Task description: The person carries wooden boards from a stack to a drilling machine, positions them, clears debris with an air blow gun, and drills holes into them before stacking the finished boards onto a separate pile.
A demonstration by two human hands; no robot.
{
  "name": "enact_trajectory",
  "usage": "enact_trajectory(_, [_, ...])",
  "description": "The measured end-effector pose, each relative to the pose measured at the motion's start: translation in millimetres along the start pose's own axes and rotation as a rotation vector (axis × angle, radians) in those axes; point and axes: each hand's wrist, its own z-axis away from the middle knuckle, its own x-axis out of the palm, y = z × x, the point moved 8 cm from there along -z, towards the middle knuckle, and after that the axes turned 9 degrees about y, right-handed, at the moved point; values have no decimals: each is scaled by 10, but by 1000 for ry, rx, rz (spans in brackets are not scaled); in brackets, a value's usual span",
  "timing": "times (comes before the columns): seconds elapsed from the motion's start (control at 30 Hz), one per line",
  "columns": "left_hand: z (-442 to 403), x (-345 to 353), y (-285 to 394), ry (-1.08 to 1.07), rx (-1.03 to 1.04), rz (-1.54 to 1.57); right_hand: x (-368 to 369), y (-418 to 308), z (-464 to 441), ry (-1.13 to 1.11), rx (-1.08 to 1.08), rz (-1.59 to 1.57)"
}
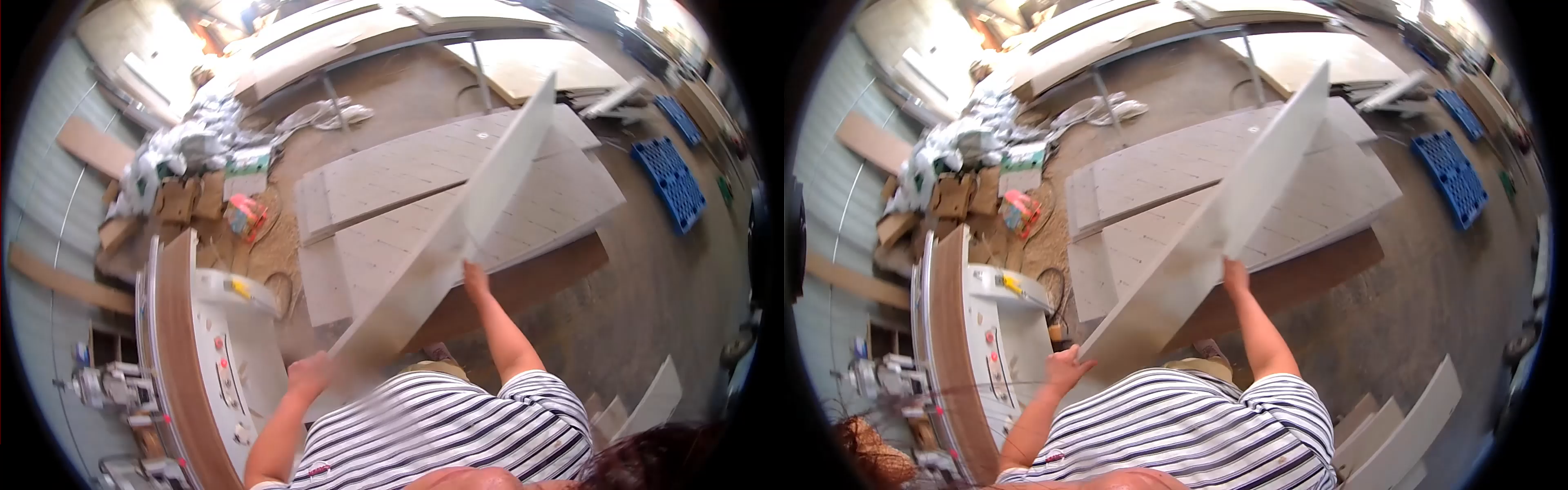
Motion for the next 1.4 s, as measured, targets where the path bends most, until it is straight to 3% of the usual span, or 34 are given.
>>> enact_trajectory(0.03, [81, -362, 95, 19, 1, 76, 237, 393, 13, -169, 162, 58])
enact_trajectory(0.07, [144, -807, 202, 40, -6, 151, 268, 703, 108, -85, 577, -445])
enact_trajectory(0.1, [262, -1019, 91, -66, -146, 171, 385, 886, 269, -13, 999, -941])
enact_trajectory(0.13, [419, -1218, -56, -171, -288, 194, 497, 917, 327, -60, 1176, -1157])
enact_trajectory(0.17, [535, -1510, -92, -147, -329, 210, 616, 890, 378, -120, 1366, -1359])
enact_trajectory(0.2, [652, -1776, -135, -118, -376, 225, 637, 782, 186, -73, 1194, -1657])
enact_trajectory(0.23, [799, -1960, -240, -221, -459, 107, 604, 640, 22, -42, 1009, -1949])
enact_trajectory(0.27, [1010, -2084, -377, -330, -552, -1, 568, 491, -61, -137, 967, -1994])
enact_trajectory(0.3, [1230, -2227, -464, -161, -562, -2, 569, 341, -140, -249, 924, -2034])
enact_trajectory(0.37, [1817, -2386, -603, 112, -616, -46, 1172, 379, -59, -507, 974, -1673])
enact_trajectory(0.43, [2360, -2353, -658, -63, -841, -50, 1331, 128, 223, -689, 1000, -1371])
enact_trajectory(0.57, [3164, -2569, -566, 152, -1022, -108, 1457, -686, 763, -984, 949, -1200])
enact_trajectory(0.63, [3514, -2714, -504, 216, -965, -404, 1489, -1099, 939, -1065, 917, -1195])
enact_trajectory(0.83, [4715, -2606, -694, 425, -973, -604, 1670, -2590, 1228, -1098, 895, -1372])
enact_trajectory(0.9, [5053, -2511, -870, 547, -1116, -560, 1737, -3086, 1268, -1053, 914, -1455])
enact_trajectory(0.93, [5088, -2471, -992, 484, -1173, -475, 1779, -3342, 1304, -1024, 923, -1489])
enact_trajectory(1.1, [5603, -2251, -1663, 587, -1276, -411, 1785, -4507, 1458, -899, 1072, -1466])
enact_trajectory(1.17, [5732, -2144, -1937, 650, -1279, -400, 1807, -4874, 1601, -941, 1127, -1468])
enact_trajectory(1.4, [6557, -1399, -2841, 635, -1668, -225, 1851, -6240, 1751, -1161, 1094, -1376])
